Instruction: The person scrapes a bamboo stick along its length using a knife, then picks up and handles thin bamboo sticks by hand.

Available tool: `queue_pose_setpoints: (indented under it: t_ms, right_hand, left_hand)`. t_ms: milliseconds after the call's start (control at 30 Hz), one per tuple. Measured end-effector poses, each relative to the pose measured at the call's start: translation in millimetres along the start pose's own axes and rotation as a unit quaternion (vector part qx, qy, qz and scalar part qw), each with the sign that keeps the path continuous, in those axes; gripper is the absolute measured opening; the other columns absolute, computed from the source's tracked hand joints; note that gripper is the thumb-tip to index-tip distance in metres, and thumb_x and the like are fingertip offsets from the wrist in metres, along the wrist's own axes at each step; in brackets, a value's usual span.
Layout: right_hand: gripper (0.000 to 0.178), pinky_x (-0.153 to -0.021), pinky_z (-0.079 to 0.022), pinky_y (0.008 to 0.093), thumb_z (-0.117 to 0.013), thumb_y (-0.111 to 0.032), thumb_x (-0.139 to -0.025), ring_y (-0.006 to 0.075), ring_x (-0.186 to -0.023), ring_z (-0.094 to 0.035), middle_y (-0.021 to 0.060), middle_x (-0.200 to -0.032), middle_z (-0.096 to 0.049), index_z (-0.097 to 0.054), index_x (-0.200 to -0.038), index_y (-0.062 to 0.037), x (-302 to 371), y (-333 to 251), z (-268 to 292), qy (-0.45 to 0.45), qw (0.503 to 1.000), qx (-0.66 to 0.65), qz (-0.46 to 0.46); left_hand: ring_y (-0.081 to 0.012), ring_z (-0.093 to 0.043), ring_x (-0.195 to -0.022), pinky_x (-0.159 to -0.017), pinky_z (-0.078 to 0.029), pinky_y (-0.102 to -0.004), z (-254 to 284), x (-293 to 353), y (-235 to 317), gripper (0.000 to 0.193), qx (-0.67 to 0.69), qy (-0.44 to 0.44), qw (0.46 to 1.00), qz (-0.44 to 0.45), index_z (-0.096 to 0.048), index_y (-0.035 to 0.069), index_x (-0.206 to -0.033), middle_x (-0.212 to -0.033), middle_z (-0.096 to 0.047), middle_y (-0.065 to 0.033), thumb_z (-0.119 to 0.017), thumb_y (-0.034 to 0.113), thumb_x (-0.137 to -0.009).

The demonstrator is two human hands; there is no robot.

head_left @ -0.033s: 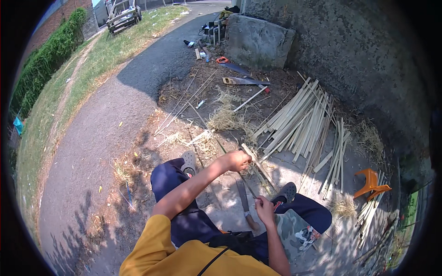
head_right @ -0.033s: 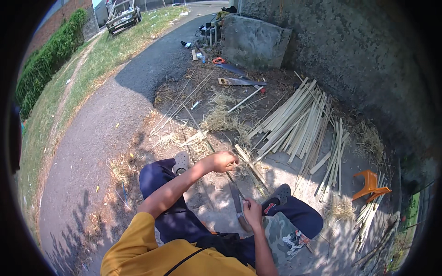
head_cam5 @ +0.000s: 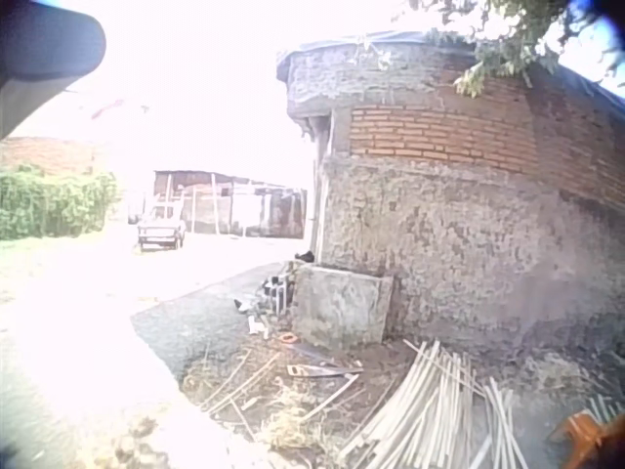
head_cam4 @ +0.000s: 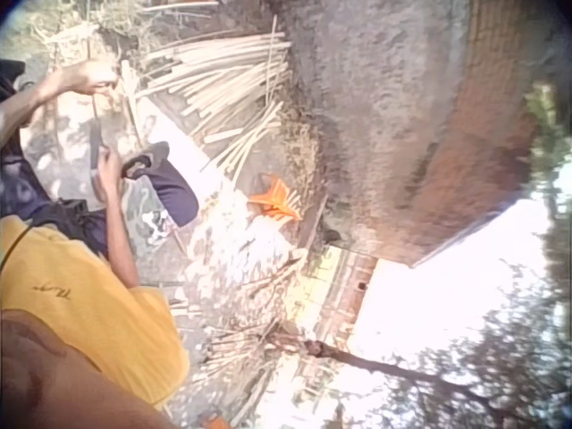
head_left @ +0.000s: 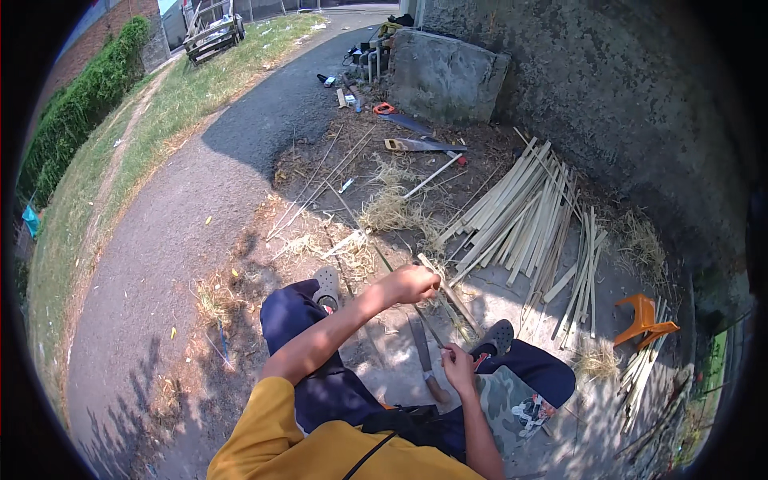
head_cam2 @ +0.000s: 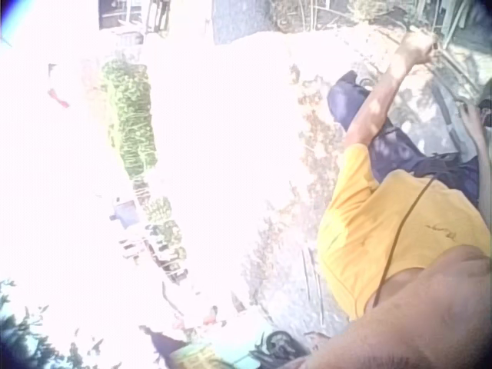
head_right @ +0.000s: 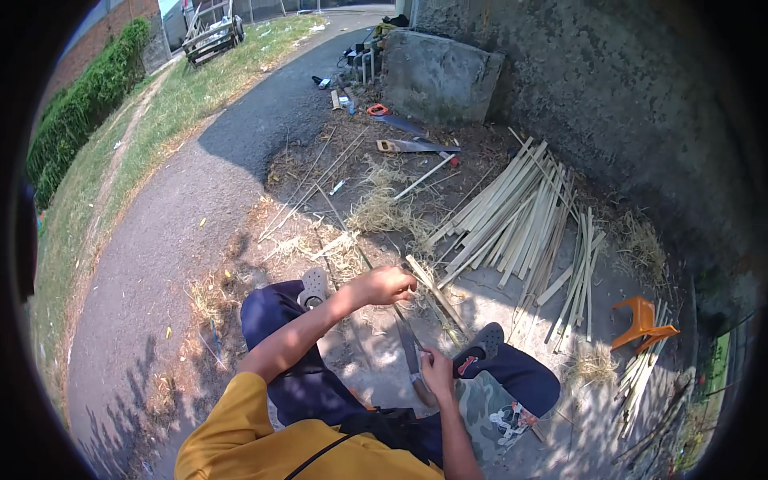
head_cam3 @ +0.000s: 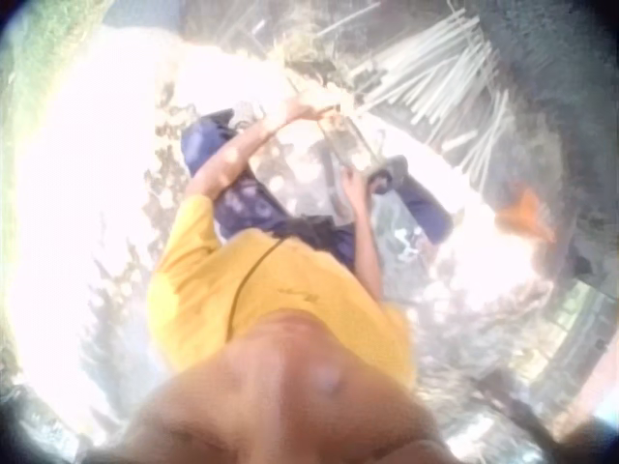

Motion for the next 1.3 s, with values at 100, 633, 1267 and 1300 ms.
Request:
queue_pose_setpoints:
  t_ms: [100,633,1267,1300]
  right_hand:
    - [0.023,-0.064,-0.052,0.034,-0.062,-0.015,-0.096,0.0204,-0.067,-0.069,0.0126,-0.073,-0.069,-0.068,-0.111,0.0017,-0.5,3.3,0.3,0.021,1.0,0.02,0.009]
    - [0.034,-0.078,-0.056,0.0442,-0.066,-0.025,-0.089,0.0383,-0.085,-0.072,0.0233,-0.091,-0.072,-0.069,-0.118,-0.0067,-2.9,1.0,-1.1,0.006,0.999,0.025,-0.022]
    - [0.033,-0.077,-0.054,0.0451,-0.063,-0.025,-0.092,0.0373,-0.088,-0.07,0.0211,-0.091,-0.072,-0.066,-0.119,-0.0051,-1.7,-12.5,13.5,0.022,0.998,-0.023,-0.054]
    - [0.033,-0.077,-0.054,0.0451,-0.063,-0.025,-0.092,0.0373,-0.088,-0.07,0.0211,-0.091,-0.072,-0.066,-0.119,-0.0051,-2.2,-14.6,17.3,0.025,0.998,-0.021,-0.057]
  left_hand:
    - [-0.0251,-0.068,-0.082,-0.072,-0.053,-0.0371,66.3,-1.6,133.0,0.022,0.326,-0.039,0.937,-0.123,-0.07,0.004,-0.105,-0.092,-0.07,-0.0101,-0.066,0.025,-0.097]
    - [-0.0267,-0.06,-0.111,-0.091,-0.055,-0.0429,136.3,128.8,358.6,0.079,0.805,-0.164,0.354,-0.446,-0.037,0.002,-0.142,-0.129,-0.053,-0.0249,-0.08,0.038,-0.086]
    - [-0.026,-0.059,-0.108,-0.09,-0.054,-0.0422,138.9,121.6,352.2,0.072,0.836,-0.174,0.333,-0.401,-0.041,0.002,-0.136,-0.123,-0.054,-0.0218,-0.08,0.037,-0.086]
    - [-0.0259,-0.059,-0.108,-0.089,-0.054,-0.0422,137.8,121.7,352.7,0.072,0.837,-0.176,0.332,-0.398,-0.042,0.002,-0.136,-0.123,-0.054,-0.0216,-0.08,0.037,-0.086]
Point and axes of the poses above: each hand's wrist, its own x-axis away from the middle knuckle, its own z-axis out of the back of the hand, y = z × x, the point moved 7 cm from there along -x, towards the middle knuckle
